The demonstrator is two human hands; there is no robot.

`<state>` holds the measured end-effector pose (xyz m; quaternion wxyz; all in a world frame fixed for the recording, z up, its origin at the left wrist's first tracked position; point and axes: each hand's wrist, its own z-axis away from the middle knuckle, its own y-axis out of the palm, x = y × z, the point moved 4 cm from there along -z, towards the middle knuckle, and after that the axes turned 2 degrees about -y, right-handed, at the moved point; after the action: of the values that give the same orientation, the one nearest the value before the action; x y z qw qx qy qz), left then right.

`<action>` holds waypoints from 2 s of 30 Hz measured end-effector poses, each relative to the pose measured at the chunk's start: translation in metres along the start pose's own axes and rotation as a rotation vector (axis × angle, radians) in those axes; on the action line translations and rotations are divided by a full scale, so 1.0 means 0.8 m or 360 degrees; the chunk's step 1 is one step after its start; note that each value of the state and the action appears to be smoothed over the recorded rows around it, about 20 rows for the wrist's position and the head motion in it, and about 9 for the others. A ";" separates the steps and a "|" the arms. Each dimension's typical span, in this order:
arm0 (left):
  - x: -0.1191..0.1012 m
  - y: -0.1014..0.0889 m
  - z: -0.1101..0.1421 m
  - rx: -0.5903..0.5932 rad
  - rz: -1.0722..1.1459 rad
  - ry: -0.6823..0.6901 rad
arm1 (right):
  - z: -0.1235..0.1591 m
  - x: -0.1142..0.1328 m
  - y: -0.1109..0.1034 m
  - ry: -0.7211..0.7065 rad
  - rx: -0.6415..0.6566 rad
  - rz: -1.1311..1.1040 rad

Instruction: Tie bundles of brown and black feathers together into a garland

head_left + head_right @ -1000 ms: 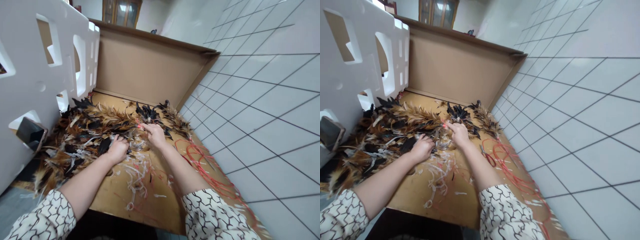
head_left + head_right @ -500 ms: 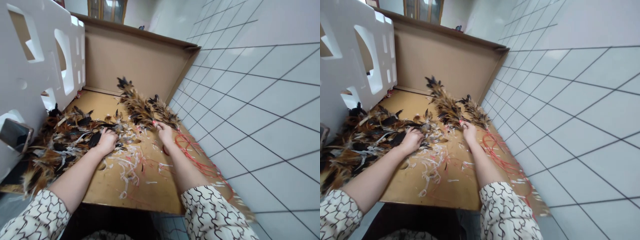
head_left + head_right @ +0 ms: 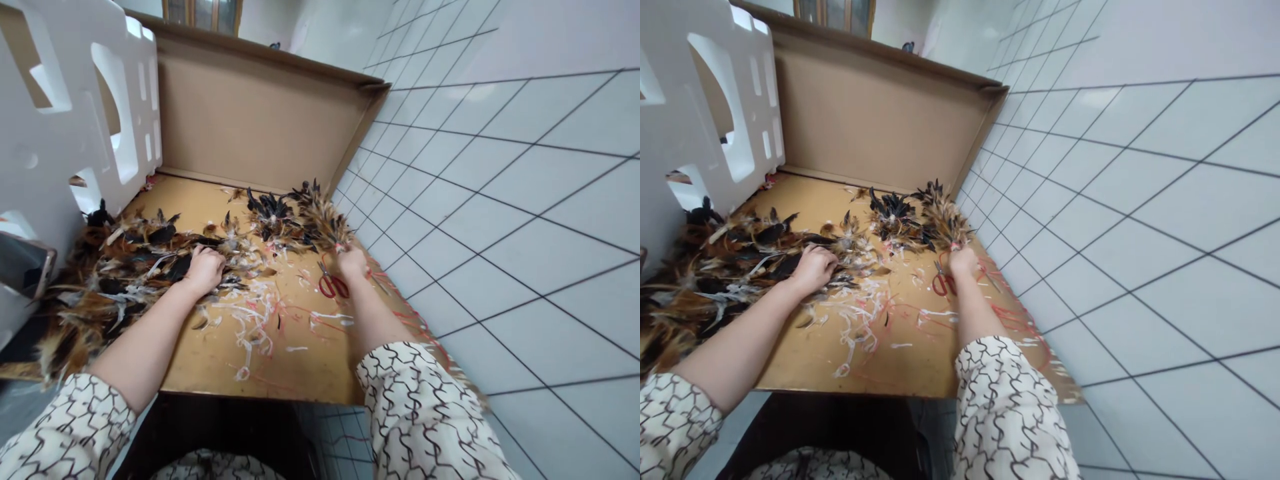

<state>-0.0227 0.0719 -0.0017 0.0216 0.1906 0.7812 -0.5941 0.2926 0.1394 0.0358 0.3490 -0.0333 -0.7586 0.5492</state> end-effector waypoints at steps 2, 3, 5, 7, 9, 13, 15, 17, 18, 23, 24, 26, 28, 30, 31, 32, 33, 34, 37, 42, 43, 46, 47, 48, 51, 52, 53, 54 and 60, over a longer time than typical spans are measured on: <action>0.000 -0.001 0.000 -0.0003 -0.0007 -0.0002 | 0.009 0.003 -0.002 -0.0014 -0.0093 0.0073; 0.001 -0.001 0.000 0.0000 -0.0017 -0.0003 | 0.015 0.007 -0.002 -0.0070 -0.0130 0.0085; 0.001 -0.001 0.000 0.0015 -0.0037 -0.0007 | 0.032 0.023 0.003 -0.0308 -0.0148 0.0035; 0.002 0.000 0.000 0.0032 -0.0050 -0.0009 | 0.055 0.044 0.017 -0.0598 0.0024 -0.0037; 0.002 -0.001 0.000 0.0012 -0.0057 0.0008 | 0.085 0.069 0.034 -0.0959 0.0317 -0.0113; 0.004 -0.004 0.002 -0.0048 -0.0015 0.0039 | 0.142 0.107 0.056 -0.1442 0.0491 0.0024; 0.004 -0.006 0.004 -0.0068 -0.0006 0.0035 | 0.157 0.115 0.065 -0.1481 0.0476 0.0157; 0.005 -0.008 0.005 -0.0076 -0.0026 0.0029 | 0.165 0.117 0.073 -0.1483 0.0479 0.0236; 0.006 -0.008 0.005 -0.0070 -0.0038 0.0030 | 0.167 0.116 0.076 -0.1465 0.0485 0.0254; 0.009 -0.014 0.009 0.0059 0.0009 -0.0001 | 0.153 0.097 0.079 -0.1032 0.0488 -0.0131; 0.009 -0.017 0.010 0.0073 0.0025 -0.0027 | 0.149 0.094 0.078 -0.0913 0.0491 -0.0316; 0.003 -0.028 0.011 -0.0002 0.0054 -0.0079 | 0.143 0.089 0.077 -0.0708 0.0506 -0.0763; -0.009 -0.046 0.012 -0.0287 0.0122 -0.0118 | 0.143 0.089 0.079 -0.0542 0.0569 -0.1218; -0.025 -0.062 0.013 -0.0624 0.0293 -0.0150 | 0.147 0.091 0.083 -0.0387 0.0721 -0.1579; -0.034 -0.064 0.013 -0.0723 0.0409 -0.0153 | 0.151 0.092 0.084 -0.0325 0.0820 -0.1721; -0.042 -0.063 0.011 -0.0765 0.0548 -0.0150 | 0.156 0.093 0.086 -0.0272 0.0919 -0.1844; -0.049 -0.059 0.009 -0.0757 0.0707 -0.0165 | 0.161 0.093 0.086 -0.0229 0.1004 -0.1959; -0.054 -0.052 0.007 -0.0731 0.0894 -0.0216 | 0.165 0.093 0.086 -0.0195 0.1081 -0.2059; -0.058 -0.022 0.003 -0.0580 0.1423 -0.0416 | 0.173 0.089 0.082 -0.0153 0.1202 -0.2222; -0.052 0.008 0.004 -0.0278 0.2055 -0.0625 | 0.173 0.086 0.083 -0.0288 0.1225 -0.2223; -0.051 0.010 0.005 -0.0226 0.2121 -0.0631 | 0.173 0.087 0.084 -0.0327 0.1218 -0.2209; -0.051 0.010 0.008 -0.0145 0.2230 -0.0649 | 0.176 0.090 0.089 -0.0426 0.1194 -0.2138; -0.050 0.010 0.009 -0.0130 0.2248 -0.0666 | 0.178 0.091 0.091 -0.0452 0.1198 -0.2109; -0.050 0.010 0.010 -0.0114 0.2263 -0.0689 | 0.179 0.091 0.093 -0.0475 0.1208 -0.2088; -0.049 0.012 0.012 -0.0047 0.2295 -0.0736 | 0.185 0.093 0.097 -0.0522 0.1247 -0.2058; -0.048 0.013 0.012 -0.0026 0.2302 -0.0741 | 0.186 0.094 0.099 -0.0527 0.1264 -0.2054; -0.047 0.014 0.011 -0.0005 0.2305 -0.0744 | 0.187 0.094 0.100 -0.0530 0.1281 -0.2046; -0.046 0.014 0.011 0.0014 0.2302 -0.0748 | 0.187 0.095 0.101 -0.0536 0.1294 -0.2033; -0.036 0.015 0.009 -0.0043 0.2285 -0.0805 | 0.165 0.088 0.096 -0.0658 0.0908 -0.1879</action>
<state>0.0066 0.0600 -0.0074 0.5835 0.5097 0.4440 -0.4501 0.1393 0.0932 -0.0156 0.4329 0.5845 -0.5263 0.4404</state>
